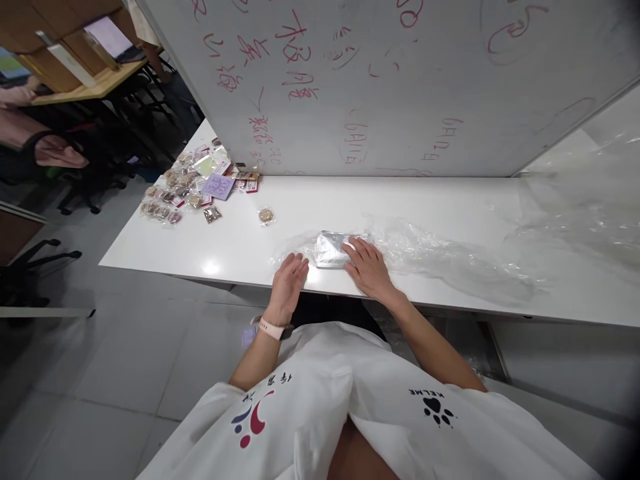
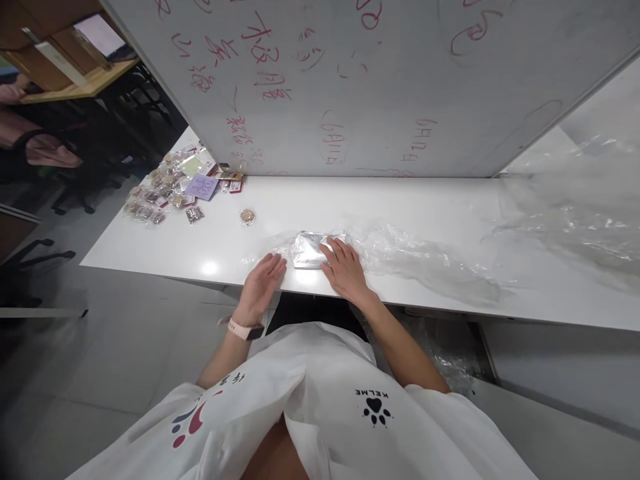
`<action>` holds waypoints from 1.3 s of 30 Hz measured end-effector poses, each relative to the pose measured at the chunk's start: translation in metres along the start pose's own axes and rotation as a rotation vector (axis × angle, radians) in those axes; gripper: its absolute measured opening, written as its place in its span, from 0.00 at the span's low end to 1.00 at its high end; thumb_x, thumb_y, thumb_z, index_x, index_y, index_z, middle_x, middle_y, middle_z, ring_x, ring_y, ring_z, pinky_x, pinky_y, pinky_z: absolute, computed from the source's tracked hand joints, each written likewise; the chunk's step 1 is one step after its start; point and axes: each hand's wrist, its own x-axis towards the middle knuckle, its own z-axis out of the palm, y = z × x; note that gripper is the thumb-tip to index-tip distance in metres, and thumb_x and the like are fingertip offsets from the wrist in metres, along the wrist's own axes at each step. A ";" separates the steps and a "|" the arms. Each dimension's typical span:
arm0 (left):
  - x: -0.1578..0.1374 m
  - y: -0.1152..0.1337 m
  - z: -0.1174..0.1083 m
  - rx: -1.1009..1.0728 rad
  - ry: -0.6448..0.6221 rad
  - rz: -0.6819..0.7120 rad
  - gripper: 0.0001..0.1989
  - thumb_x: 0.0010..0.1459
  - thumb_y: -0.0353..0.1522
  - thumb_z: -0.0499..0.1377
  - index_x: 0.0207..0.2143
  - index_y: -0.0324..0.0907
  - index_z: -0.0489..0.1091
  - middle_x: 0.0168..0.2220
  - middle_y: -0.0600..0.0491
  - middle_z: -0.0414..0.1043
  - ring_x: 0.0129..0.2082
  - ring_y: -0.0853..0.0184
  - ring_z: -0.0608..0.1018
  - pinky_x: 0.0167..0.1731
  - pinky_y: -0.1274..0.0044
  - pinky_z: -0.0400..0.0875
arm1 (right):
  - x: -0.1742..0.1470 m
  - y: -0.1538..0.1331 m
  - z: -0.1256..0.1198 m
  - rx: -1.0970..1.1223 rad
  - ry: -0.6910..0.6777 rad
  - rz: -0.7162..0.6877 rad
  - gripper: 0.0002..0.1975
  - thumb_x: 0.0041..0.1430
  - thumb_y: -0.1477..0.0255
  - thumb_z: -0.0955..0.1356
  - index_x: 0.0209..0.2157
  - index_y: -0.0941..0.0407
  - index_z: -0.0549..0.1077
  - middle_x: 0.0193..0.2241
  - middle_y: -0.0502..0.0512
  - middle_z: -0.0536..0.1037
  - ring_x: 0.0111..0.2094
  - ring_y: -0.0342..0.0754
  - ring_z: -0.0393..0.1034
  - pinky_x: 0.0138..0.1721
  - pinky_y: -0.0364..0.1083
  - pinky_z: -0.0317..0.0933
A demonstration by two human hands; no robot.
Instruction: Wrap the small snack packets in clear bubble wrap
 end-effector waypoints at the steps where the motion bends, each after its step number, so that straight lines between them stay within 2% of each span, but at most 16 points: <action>1: 0.013 0.005 0.003 -0.027 -0.006 -0.007 0.19 0.65 0.40 0.55 0.55 0.43 0.65 0.59 0.43 0.70 0.57 0.60 0.76 0.57 0.66 0.72 | 0.000 0.000 -0.001 0.008 -0.003 -0.001 0.25 0.72 0.64 0.55 0.67 0.51 0.59 0.68 0.59 0.58 0.69 0.57 0.48 0.66 0.62 0.46; 3: 0.037 0.013 0.018 0.016 -0.030 0.050 0.19 0.66 0.40 0.53 0.54 0.41 0.67 0.56 0.42 0.73 0.55 0.60 0.77 0.56 0.65 0.72 | 0.000 0.000 0.000 0.019 -0.006 0.000 0.25 0.72 0.63 0.56 0.66 0.51 0.59 0.68 0.59 0.58 0.69 0.57 0.48 0.66 0.62 0.47; 5: 0.050 0.015 0.040 0.266 -0.096 0.218 0.21 0.68 0.41 0.50 0.57 0.41 0.66 0.56 0.43 0.72 0.57 0.59 0.75 0.57 0.62 0.71 | 0.001 0.001 0.001 0.024 -0.007 0.000 0.25 0.71 0.63 0.56 0.66 0.51 0.60 0.68 0.58 0.58 0.69 0.57 0.48 0.66 0.62 0.48; 8: 0.050 0.007 0.069 0.735 -0.226 0.486 0.22 0.68 0.42 0.50 0.61 0.45 0.64 0.65 0.45 0.64 0.68 0.55 0.61 0.66 0.53 0.55 | 0.005 0.003 0.002 0.033 -0.002 -0.003 0.25 0.71 0.64 0.57 0.65 0.52 0.61 0.68 0.58 0.59 0.69 0.57 0.49 0.66 0.61 0.47; 11: 0.044 -0.003 0.077 1.135 -0.295 0.678 0.30 0.67 0.45 0.51 0.65 0.39 0.59 0.70 0.41 0.50 0.72 0.51 0.47 0.68 0.49 0.37 | 0.003 0.002 -0.001 0.085 0.020 -0.018 0.25 0.69 0.69 0.58 0.65 0.54 0.63 0.66 0.59 0.63 0.69 0.56 0.50 0.67 0.62 0.48; 13: 0.044 -0.007 0.073 1.352 -0.340 0.777 0.36 0.67 0.49 0.49 0.68 0.37 0.53 0.71 0.38 0.47 0.72 0.49 0.47 0.68 0.49 0.37 | -0.010 -0.002 -0.006 0.149 0.078 -0.014 0.24 0.68 0.70 0.58 0.63 0.52 0.65 0.64 0.58 0.66 0.67 0.55 0.55 0.65 0.61 0.53; 15: 0.048 -0.009 0.065 1.423 -0.393 0.822 0.40 0.65 0.53 0.49 0.70 0.38 0.49 0.71 0.37 0.48 0.72 0.48 0.49 0.68 0.50 0.40 | -0.036 -0.007 -0.013 0.180 0.196 0.065 0.22 0.68 0.69 0.58 0.60 0.48 0.69 0.58 0.58 0.72 0.62 0.56 0.63 0.60 0.61 0.60; 18: 0.052 -0.009 0.058 1.435 -0.449 0.859 0.42 0.63 0.55 0.50 0.70 0.40 0.47 0.70 0.38 0.51 0.71 0.48 0.52 0.67 0.50 0.43 | -0.083 -0.003 -0.025 0.062 0.384 0.305 0.19 0.68 0.65 0.60 0.56 0.44 0.73 0.48 0.60 0.77 0.51 0.63 0.69 0.51 0.65 0.64; 21: 0.048 -0.010 0.058 1.439 -0.482 0.886 0.40 0.64 0.53 0.51 0.70 0.41 0.48 0.69 0.38 0.53 0.70 0.48 0.54 0.67 0.51 0.45 | -0.105 0.021 -0.038 -0.061 0.385 0.489 0.20 0.65 0.57 0.63 0.54 0.48 0.73 0.49 0.65 0.74 0.51 0.69 0.66 0.48 0.70 0.61; 23: 0.042 -0.011 0.060 1.449 -0.503 0.904 0.40 0.64 0.53 0.51 0.70 0.41 0.49 0.69 0.38 0.53 0.70 0.47 0.54 0.67 0.52 0.45 | -0.093 0.043 -0.044 0.006 0.330 0.576 0.25 0.63 0.52 0.63 0.53 0.53 0.73 0.49 0.67 0.73 0.50 0.68 0.66 0.49 0.69 0.62; 26: 0.033 -0.012 0.062 1.465 -0.532 0.924 0.39 0.65 0.52 0.50 0.70 0.39 0.49 0.69 0.38 0.52 0.70 0.47 0.54 0.67 0.52 0.46 | -0.038 0.065 -0.049 0.264 0.310 0.647 0.26 0.63 0.53 0.62 0.53 0.57 0.72 0.49 0.66 0.71 0.44 0.58 0.70 0.45 0.58 0.68; 29: 0.028 -0.013 0.061 1.464 -0.541 0.949 0.38 0.65 0.52 0.50 0.68 0.38 0.51 0.69 0.37 0.54 0.69 0.47 0.56 0.66 0.51 0.49 | 0.031 0.059 -0.043 0.398 0.310 0.442 0.20 0.64 0.63 0.60 0.52 0.54 0.73 0.54 0.63 0.70 0.51 0.55 0.68 0.47 0.52 0.68; 31: 0.027 -0.014 0.060 1.456 -0.538 0.966 0.36 0.65 0.51 0.52 0.66 0.37 0.54 0.67 0.35 0.57 0.68 0.46 0.59 0.66 0.51 0.50 | 0.068 0.044 -0.036 0.442 0.137 0.194 0.17 0.59 0.69 0.62 0.47 0.55 0.76 0.50 0.61 0.74 0.51 0.55 0.68 0.49 0.51 0.66; 33: 0.027 -0.015 0.059 1.446 -0.529 0.980 0.33 0.64 0.48 0.55 0.64 0.38 0.57 0.65 0.35 0.61 0.67 0.46 0.61 0.65 0.51 0.52 | 0.092 0.029 -0.028 0.462 -0.096 0.029 0.14 0.53 0.72 0.65 0.41 0.56 0.78 0.44 0.60 0.77 0.45 0.54 0.71 0.47 0.50 0.66; 35: 0.027 -0.015 0.058 1.436 -0.510 0.996 0.31 0.62 0.45 0.58 0.61 0.38 0.60 0.64 0.34 0.61 0.66 0.45 0.62 0.64 0.51 0.54 | 0.106 0.023 -0.023 0.482 -0.263 0.000 0.13 0.50 0.74 0.66 0.37 0.58 0.78 0.39 0.57 0.78 0.38 0.51 0.72 0.41 0.48 0.65; 39: 0.030 -0.014 0.059 1.408 -0.518 1.061 0.28 0.60 0.39 0.61 0.58 0.34 0.62 0.66 0.30 0.56 0.69 0.45 0.56 0.65 0.53 0.54 | 0.120 0.031 -0.021 0.546 -0.415 0.045 0.10 0.46 0.76 0.68 0.33 0.58 0.77 0.33 0.53 0.78 0.33 0.47 0.70 0.35 0.44 0.61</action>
